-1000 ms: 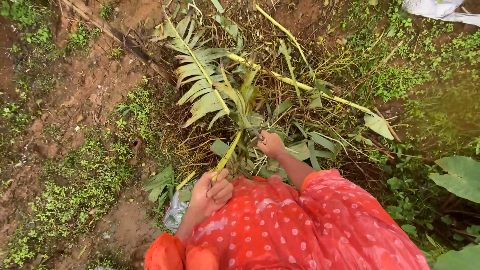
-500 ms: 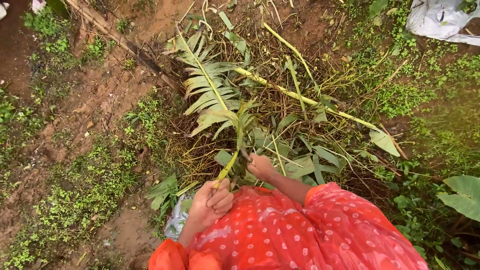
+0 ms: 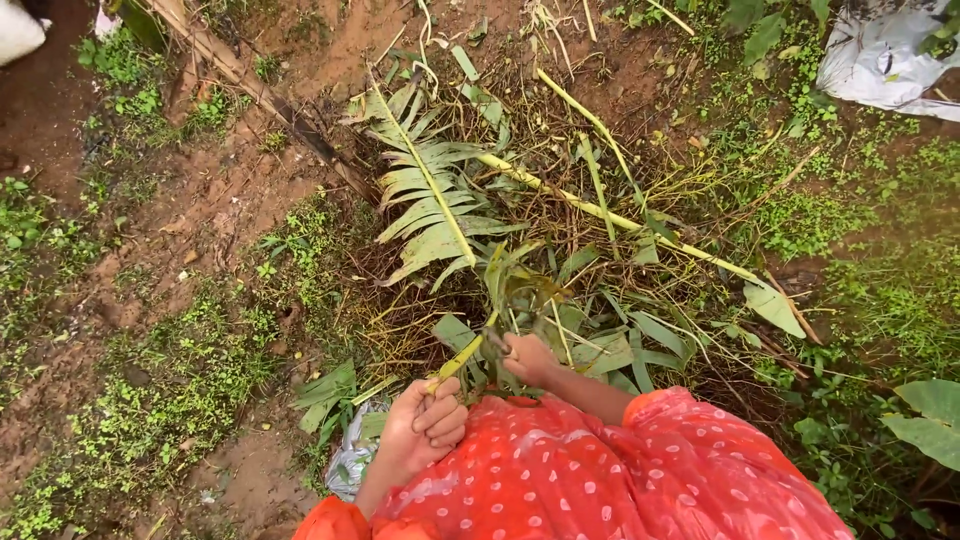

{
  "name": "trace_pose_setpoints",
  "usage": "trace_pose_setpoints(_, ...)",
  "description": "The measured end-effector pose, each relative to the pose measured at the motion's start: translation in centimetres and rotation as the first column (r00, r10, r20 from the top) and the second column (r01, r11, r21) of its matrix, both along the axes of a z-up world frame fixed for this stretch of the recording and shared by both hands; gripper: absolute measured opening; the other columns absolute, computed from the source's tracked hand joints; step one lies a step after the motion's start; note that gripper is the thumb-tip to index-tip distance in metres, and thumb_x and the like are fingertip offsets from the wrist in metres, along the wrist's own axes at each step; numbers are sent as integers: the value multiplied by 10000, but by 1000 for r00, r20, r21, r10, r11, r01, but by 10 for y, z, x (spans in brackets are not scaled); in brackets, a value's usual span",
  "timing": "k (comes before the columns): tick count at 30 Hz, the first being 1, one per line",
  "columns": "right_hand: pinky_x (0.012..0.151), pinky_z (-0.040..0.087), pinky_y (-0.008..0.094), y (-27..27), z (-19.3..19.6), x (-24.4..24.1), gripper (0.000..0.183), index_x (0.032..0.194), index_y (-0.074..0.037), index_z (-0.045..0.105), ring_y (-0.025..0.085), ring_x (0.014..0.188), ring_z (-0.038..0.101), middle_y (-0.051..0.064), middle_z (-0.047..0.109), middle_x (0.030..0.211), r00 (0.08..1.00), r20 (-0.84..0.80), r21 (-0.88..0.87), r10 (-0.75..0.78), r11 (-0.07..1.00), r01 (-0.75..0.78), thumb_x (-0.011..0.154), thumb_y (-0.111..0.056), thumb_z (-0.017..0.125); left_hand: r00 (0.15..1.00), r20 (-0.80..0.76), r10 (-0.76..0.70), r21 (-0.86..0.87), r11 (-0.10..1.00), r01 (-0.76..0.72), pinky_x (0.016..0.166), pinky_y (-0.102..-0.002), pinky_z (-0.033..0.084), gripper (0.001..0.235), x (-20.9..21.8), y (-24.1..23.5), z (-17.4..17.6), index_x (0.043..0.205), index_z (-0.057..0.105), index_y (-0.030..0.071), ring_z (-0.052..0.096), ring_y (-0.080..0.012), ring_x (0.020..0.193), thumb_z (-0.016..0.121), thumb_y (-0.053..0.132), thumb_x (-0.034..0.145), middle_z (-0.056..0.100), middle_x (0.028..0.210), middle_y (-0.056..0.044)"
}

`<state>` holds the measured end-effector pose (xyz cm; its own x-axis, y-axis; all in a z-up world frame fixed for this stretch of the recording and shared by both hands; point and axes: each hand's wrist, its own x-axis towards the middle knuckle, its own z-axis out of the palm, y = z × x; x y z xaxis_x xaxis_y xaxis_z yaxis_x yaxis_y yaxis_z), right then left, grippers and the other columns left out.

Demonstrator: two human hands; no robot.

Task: Stripping the leafy material from a banana leaf midrib using a sickle in an outdoor field.

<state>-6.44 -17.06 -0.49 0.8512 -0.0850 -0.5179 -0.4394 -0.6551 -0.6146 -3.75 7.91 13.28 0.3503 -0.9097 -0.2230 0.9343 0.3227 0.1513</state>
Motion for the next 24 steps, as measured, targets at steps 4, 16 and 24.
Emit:
trace_pose_setpoints(4,480,347,293,-4,-16,-2,110,838,-188,459,116,555,377,-52,490,680,978,182,54,98,993,-109,882,-289,449,998,53,-29,-1,1000,29,336,-222,209,368,-3,-5,20,837,559,111,276,-66,370,280,174,1068,332,452,99)
trace_pose_setpoints(16,657,583,324,-44,-64,-31,492,1372,-47,559,158,767,638,73,711,975,986,117,-123,-118,983,133,925,-229,465,997,-75,20,46,999,-17,318,-229,256,407,-4,-13,14,775,553,139,319,-65,366,294,208,1081,367,473,85)
trace_pose_setpoints(24,474,324,237,-13,29,6,486,1236,-113,697,28,432,344,-156,464,466,770,627,279,-122,957,-75,830,-359,800,982,-179,59,211,977,-20,322,-229,160,270,1,-45,-11,786,578,119,229,-72,381,420,191,993,269,422,98)
